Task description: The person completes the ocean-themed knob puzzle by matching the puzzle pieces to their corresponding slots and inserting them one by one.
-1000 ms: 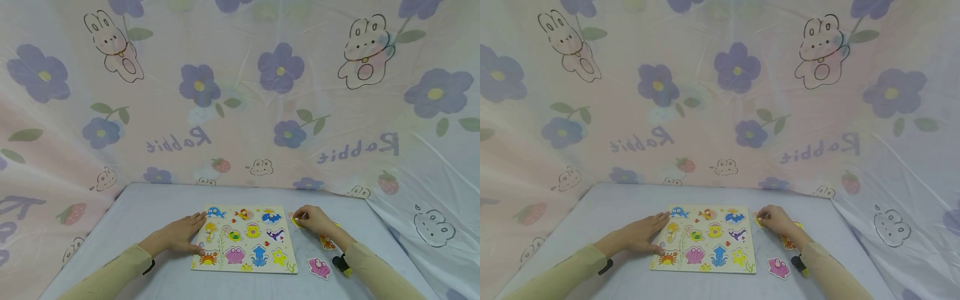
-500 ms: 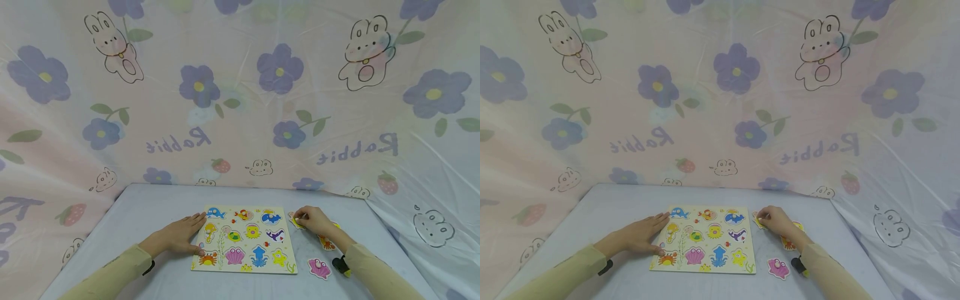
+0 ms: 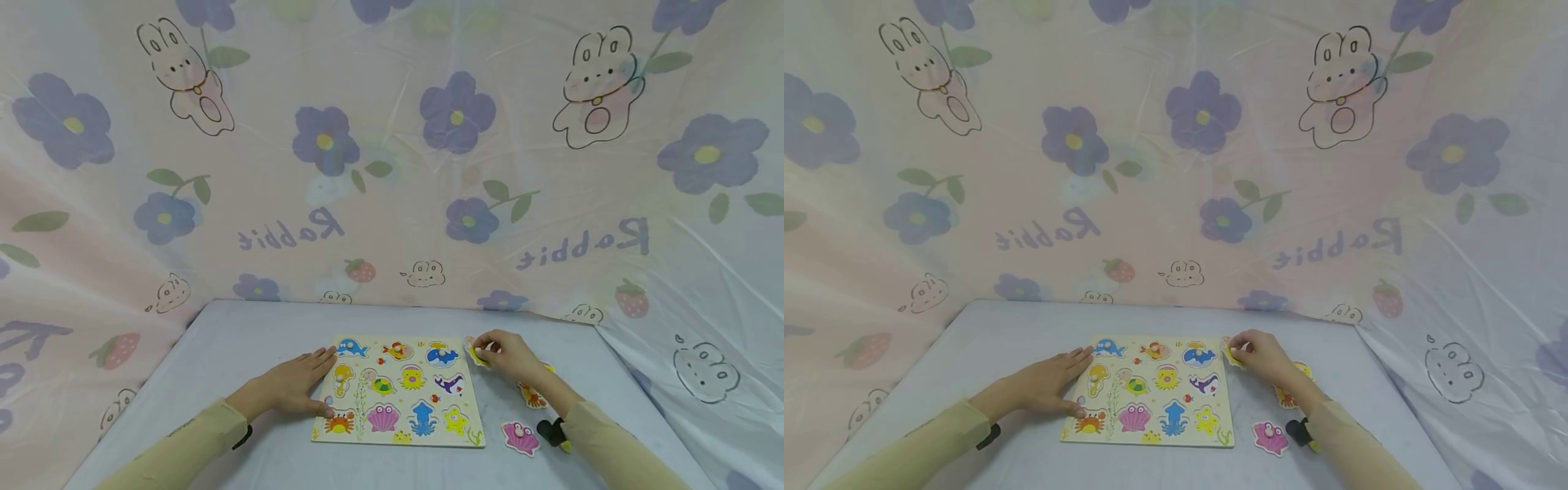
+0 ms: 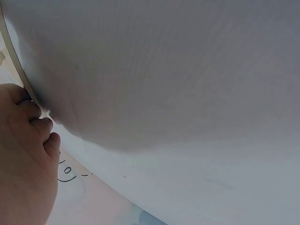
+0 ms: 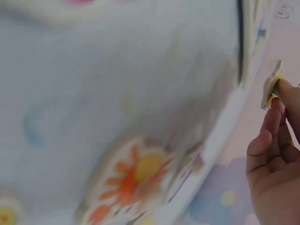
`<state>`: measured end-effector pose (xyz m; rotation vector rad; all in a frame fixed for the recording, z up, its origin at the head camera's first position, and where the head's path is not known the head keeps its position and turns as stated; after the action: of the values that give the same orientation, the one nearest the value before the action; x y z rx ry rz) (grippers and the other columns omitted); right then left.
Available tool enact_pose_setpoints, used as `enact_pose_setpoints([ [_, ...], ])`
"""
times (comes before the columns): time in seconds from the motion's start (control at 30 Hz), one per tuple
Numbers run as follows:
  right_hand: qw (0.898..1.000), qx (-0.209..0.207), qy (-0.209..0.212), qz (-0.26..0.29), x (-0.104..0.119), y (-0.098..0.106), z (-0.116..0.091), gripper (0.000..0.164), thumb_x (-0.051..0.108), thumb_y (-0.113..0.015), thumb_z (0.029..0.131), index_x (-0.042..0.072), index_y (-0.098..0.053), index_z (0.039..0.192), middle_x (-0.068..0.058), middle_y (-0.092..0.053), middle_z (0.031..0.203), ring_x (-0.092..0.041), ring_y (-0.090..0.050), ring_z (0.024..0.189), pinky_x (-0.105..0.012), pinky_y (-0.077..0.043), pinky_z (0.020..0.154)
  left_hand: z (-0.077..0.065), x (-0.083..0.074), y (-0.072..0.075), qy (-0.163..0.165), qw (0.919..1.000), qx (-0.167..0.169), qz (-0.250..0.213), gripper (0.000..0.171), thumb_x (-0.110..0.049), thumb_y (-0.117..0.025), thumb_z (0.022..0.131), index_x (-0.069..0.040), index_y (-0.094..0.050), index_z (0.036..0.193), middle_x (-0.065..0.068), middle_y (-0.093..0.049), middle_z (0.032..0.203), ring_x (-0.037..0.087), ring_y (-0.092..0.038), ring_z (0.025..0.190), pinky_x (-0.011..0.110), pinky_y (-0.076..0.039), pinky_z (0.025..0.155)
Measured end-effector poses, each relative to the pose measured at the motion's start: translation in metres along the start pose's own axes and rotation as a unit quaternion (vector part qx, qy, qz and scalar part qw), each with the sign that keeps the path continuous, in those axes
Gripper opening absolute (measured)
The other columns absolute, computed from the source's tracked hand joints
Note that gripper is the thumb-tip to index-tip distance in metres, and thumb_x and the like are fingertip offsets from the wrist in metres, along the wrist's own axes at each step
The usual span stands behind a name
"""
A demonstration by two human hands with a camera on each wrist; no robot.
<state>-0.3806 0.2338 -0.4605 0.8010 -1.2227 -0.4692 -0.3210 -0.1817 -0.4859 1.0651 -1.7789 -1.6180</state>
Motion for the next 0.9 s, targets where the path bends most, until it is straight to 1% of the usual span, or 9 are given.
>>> enact_pose_setpoints([
  [0.17,1.000,0.011,0.023,0.010,0.020,-0.008,0.003,0.009,0.009,-0.074,0.096,0.010,-0.075,0.105,0.001,-0.067,0.094,-0.016,-0.058,0.080,-0.023,-0.051,0.060,0.000,0.001,-0.001,0.006,1.0000,0.003,-0.002,0.118,-0.083,-0.059,0.084,0.000,-0.028,0.163,0.015,-0.021,0.172,0.037,-0.023,0.157,0.052,-0.027,0.126],
  [0.27,0.999,0.014,0.048,0.009,0.034,-0.015,0.005,0.008,0.010,-0.074,0.097,0.010,-0.076,0.104,0.002,-0.067,0.095,-0.014,-0.058,0.080,-0.024,-0.051,0.062,0.000,0.001,-0.001,0.008,1.0000,0.005,-0.001,0.118,-0.084,-0.058,0.084,-0.001,-0.028,0.163,0.015,-0.020,0.172,0.036,-0.022,0.158,0.052,-0.027,0.126],
  [0.43,0.997,0.022,0.077,0.008,0.055,-0.027,0.009,0.006,0.012,-0.075,0.097,0.013,-0.076,0.103,0.004,-0.067,0.096,-0.011,-0.058,0.081,-0.023,-0.051,0.068,0.000,-0.001,0.000,0.008,1.0000,0.005,-0.003,0.118,-0.083,-0.059,0.084,-0.001,-0.028,0.163,0.015,-0.020,0.172,0.036,-0.022,0.158,0.052,-0.027,0.126],
  [0.57,0.994,0.037,0.102,0.022,0.071,-0.038,0.011,0.007,0.012,-0.074,0.098,0.013,-0.076,0.104,0.004,-0.067,0.097,-0.012,-0.059,0.081,-0.023,-0.052,0.067,-0.001,-0.002,0.001,0.007,1.0000,0.004,-0.005,0.118,-0.082,-0.059,0.084,0.000,-0.028,0.163,0.015,-0.020,0.172,0.037,-0.022,0.158,0.052,-0.027,0.126],
  [0.73,0.990,0.051,0.126,0.031,0.086,-0.054,0.015,0.007,0.012,-0.073,0.098,0.014,-0.076,0.104,0.005,-0.068,0.097,-0.012,-0.059,0.080,-0.023,-0.053,0.066,-0.001,-0.001,0.001,0.005,1.0000,0.001,-0.003,0.117,-0.082,-0.059,0.085,0.001,-0.028,0.162,0.016,-0.021,0.172,0.037,-0.023,0.157,0.052,-0.027,0.126],
  [0.83,0.989,0.062,0.131,0.031,0.091,-0.064,0.018,0.007,0.014,-0.073,0.098,0.016,-0.076,0.104,0.007,-0.067,0.097,-0.010,-0.059,0.080,-0.022,-0.054,0.067,0.000,0.000,-0.001,0.004,1.0000,0.000,0.000,0.117,-0.082,-0.059,0.085,0.000,-0.028,0.162,0.016,-0.021,0.172,0.037,-0.023,0.157,0.052,-0.027,0.126],
  [0.9,0.988,0.072,0.134,0.033,0.094,-0.071,0.020,0.006,0.014,-0.074,0.098,0.017,-0.076,0.103,0.008,-0.067,0.096,-0.010,-0.059,0.079,-0.023,-0.054,0.065,0.001,0.001,-0.002,0.003,1.0000,0.000,0.002,0.118,-0.083,-0.058,0.085,0.000,-0.028,0.163,0.015,-0.021,0.172,0.037,-0.023,0.157,0.052,-0.028,0.126],
])
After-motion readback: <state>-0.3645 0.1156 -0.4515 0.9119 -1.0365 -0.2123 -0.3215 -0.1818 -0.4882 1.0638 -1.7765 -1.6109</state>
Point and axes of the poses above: each hand's wrist, its own z-axis towards the middle knuckle, its own y-axis out of the back of the hand, x = y × z, the point moved 7 cm from there along z, towards the middle knuckle
